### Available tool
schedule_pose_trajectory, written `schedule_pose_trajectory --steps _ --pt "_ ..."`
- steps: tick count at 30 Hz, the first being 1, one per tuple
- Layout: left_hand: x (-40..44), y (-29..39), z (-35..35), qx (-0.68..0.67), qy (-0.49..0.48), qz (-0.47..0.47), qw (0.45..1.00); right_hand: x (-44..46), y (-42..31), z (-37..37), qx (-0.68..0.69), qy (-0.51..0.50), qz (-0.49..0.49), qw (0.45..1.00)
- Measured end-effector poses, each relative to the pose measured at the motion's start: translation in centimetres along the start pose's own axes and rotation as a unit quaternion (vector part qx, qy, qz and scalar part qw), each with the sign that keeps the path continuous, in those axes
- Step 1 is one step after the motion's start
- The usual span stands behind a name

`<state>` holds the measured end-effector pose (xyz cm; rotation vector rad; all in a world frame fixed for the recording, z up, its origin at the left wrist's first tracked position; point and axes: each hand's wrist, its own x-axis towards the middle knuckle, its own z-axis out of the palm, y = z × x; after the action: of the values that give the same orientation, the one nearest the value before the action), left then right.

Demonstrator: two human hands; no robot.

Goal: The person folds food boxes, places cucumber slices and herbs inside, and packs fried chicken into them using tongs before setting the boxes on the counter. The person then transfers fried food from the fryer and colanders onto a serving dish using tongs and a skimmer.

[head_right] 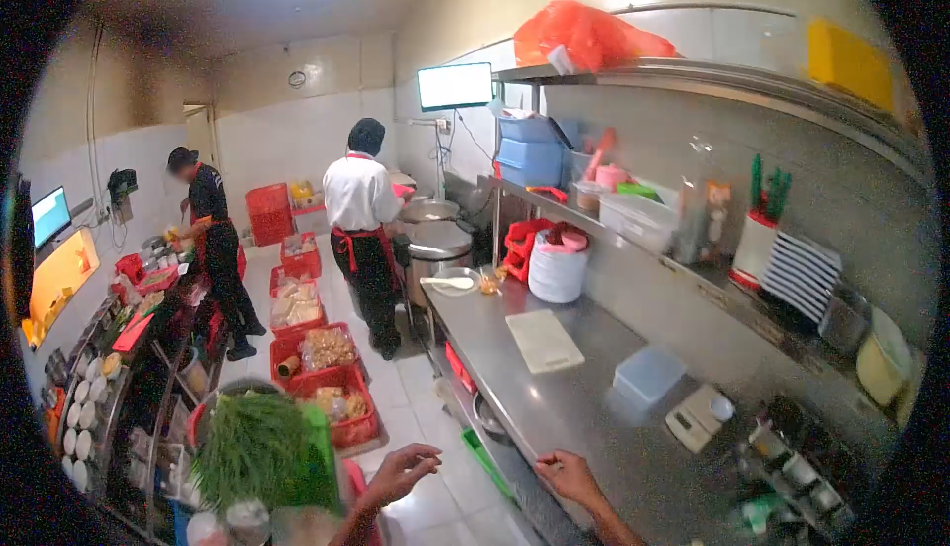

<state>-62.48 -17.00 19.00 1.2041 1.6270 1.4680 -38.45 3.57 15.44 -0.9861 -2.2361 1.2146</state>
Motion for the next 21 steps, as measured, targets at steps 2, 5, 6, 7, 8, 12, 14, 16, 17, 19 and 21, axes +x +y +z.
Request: schedule_pose_trajectory --steps 2,5,6,7,8,12,14,16,17,19,21 --pt "5.3 -3.1 -2.1 -0.059 0.019 0.007 0.998 8.0 -0.6 -0.2 -0.025 0.005 -0.022 0.999" --pt "12.1 -4.5 -5.6 -0.118 0.05 -0.065 0.99 20.1 -3.4 -0.5 -0.041 0.005 -0.098 0.994" --pt "14.4 -5.4 -7.0 -0.113 0.057 -0.062 0.99 24.1 -4.8 -0.3 -0.047 -0.016 -0.11 0.993" --pt "16.9 -6.1 -8.7 -0.137 0.095 -0.082 0.983 28.2 -6.1 0.2 -0.053 -0.036 -0.126 0.99" --pt "19.3 -6.6 -10.5 -0.162 0.133 -0.099 0.973 32.7 -7.1 1.1 -0.049 -0.036 -0.136 0.989" --pt "27.1 -10.6 -19.6 -0.257 0.249 -0.046 0.933 49.4 -13.2 4.4 -0.113 0.04 -0.373 0.92" --pt "30.3 -11.2 -23.7 -0.296 0.322 -0.02 0.899 56.0 -18.0 5.4 -0.08 0.017 -0.4 0.913" --pt "33.7 -12.5 -28.4 -0.285 0.353 -0.036 0.89 63.1 -21.6 7.2 -0.092 0.041 -0.437 0.894" --pt "35.4 -14.3 -30.8 -0.305 0.387 -0.027 0.87 66.0 -23.6 7.5 -0.117 0.045 -0.436 0.891" --pt "38.2 -17.3 -36.0 -0.305 0.408 -0.038 0.86 71.6 -27.3 8.4 -0.139 0.05 -0.431 0.89" --pt "40.8 -20.8 -42.1 -0.303 0.4 -0.041 0.864 77.8 -31.7 8.5 -0.167 0.095 -0.401 0.896"
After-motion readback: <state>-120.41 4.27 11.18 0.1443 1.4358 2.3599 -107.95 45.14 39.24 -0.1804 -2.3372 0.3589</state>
